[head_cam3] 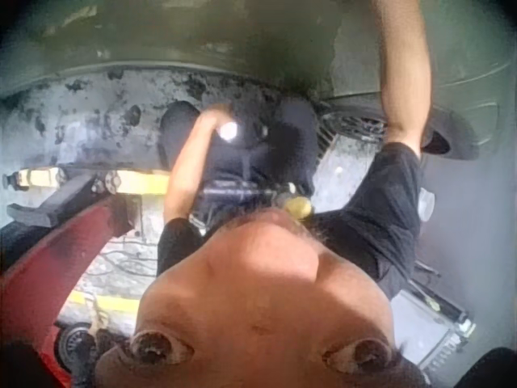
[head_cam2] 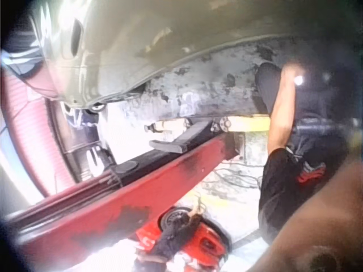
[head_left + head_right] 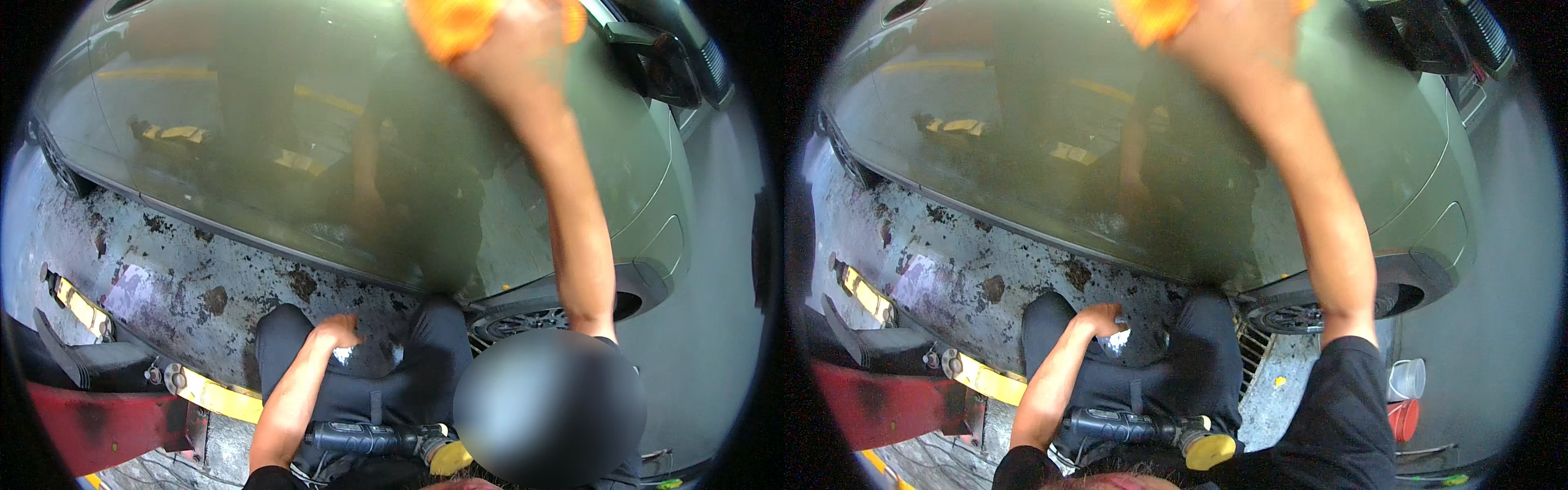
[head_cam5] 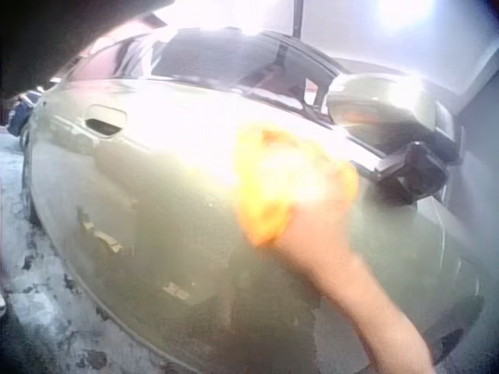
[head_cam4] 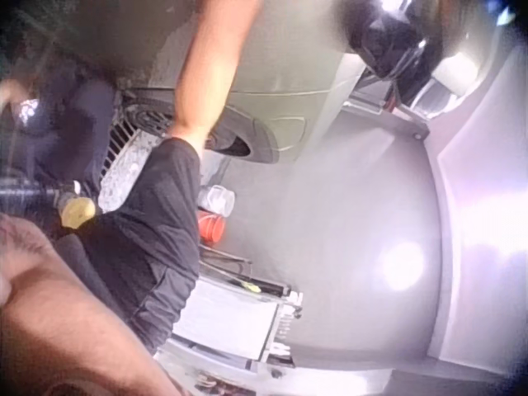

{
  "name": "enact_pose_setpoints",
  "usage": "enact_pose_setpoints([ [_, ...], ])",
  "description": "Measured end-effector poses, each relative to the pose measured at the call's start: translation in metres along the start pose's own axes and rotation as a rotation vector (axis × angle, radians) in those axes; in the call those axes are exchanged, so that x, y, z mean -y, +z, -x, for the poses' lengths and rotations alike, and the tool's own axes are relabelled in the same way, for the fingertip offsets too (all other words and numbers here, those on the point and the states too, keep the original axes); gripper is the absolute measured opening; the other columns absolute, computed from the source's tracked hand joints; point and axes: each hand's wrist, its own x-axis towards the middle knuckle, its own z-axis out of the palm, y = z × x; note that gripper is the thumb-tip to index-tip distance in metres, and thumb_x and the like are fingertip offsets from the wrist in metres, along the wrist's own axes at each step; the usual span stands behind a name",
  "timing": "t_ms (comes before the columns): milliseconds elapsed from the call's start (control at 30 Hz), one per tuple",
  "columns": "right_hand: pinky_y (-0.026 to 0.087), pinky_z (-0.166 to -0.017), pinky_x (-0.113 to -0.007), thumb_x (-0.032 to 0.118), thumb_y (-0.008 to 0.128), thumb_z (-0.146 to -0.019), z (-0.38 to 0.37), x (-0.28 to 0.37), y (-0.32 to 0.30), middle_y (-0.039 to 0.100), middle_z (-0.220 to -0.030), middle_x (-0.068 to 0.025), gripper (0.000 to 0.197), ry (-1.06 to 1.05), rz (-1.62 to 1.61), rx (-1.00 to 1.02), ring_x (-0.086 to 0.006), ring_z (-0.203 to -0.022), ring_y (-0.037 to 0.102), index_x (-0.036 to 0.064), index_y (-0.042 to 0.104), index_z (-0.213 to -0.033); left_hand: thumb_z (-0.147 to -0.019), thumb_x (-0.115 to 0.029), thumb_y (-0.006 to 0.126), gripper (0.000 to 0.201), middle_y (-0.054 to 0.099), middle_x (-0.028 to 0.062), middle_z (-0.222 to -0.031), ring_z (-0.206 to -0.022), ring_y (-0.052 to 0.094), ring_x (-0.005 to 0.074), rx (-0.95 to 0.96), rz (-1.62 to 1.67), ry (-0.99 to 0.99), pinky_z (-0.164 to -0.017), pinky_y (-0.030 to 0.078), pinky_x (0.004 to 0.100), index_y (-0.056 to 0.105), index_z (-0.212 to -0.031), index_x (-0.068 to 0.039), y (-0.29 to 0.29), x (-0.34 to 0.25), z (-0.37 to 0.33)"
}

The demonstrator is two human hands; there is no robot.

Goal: The person uses a rotary polisher with a yellow pad to buff the hood of a green car, then wipes the surface with an orange microfiber cloth. The person sits on the floor during the task.

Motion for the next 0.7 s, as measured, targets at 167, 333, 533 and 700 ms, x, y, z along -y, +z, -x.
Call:
enact_pose_setpoints([
  [167, 0.058, -0.099, -0.047, 0.032, 0.080, -0.086, 0.035, 0.054, 0.061, 0.078, -0.122, -0.0120, 0.043, -0.139, 0.135, -0.150, -0.0250, -0.119, 0.073, 0.0102, 0.080, -0.123, -0.094, -0.056, 0.079, 0.074, 0.076, 0.0204, -0.132, -0.124, 0.072, 0.0391, -0.007, 0.197, 0.119, -0.105, 0.057, 0.0467, 0.065, -0.147, -0.007, -0.006, -0.004, -0.008],
  [333, 0.053, -0.104, -0.051, 0.032, 0.081, -0.085, 0.032, 0.028, 0.049, 0.074, -0.131, -0.0105, 0.049, -0.151, -0.105, -0.190, -0.0271, -0.121, 0.071, 0.0095, 0.076, -0.129, -0.093, -0.056, 0.080, 0.085, 0.073, 0.0234, -0.141, -0.131, 0.071, 0.0374, 0.027, 0.012, 0.018, -0.109, 0.055, 0.0428, 0.059, -0.154, 0.000, -0.008, 0.040, -0.016],
  [533, 0.032, -0.128, -0.051, 0.021, 0.084, -0.087, 0.187, -0.078, -0.078, 0.059, -0.161, -0.0188, 0.073, 0.482, 0.349, -0.235, -0.0376, -0.152, 0.053, 0.0053, 0.060, -0.155, -0.093, -0.055, 0.077, 0.082, 0.073, 0.0257, -0.140, -0.134, 0.068, 0.0380, 0.036, 0.179, -0.029, -0.112, 0.054, 0.0418, 0.061, -0.154, -0.004, -0.020, 0.021, 0.000],
  [700, 0.036, -0.124, -0.056, 0.031, 0.081, -0.092, 0.150, -0.032, -0.045, 0.058, -0.159, -0.0234, 0.077, 0.670, 0.460, -0.344, -0.0426, -0.148, 0.053, 0.0036, 0.054, -0.160, -0.093, -0.057, 0.077, 0.078, 0.072, 0.0227, -0.142, -0.136, 0.067, 0.0363, 0.071, 0.017, 0.014, -0.112, 0.053, 0.0422, 0.063, -0.152, -0.008, -0.005, 0.001, -0.023],
])
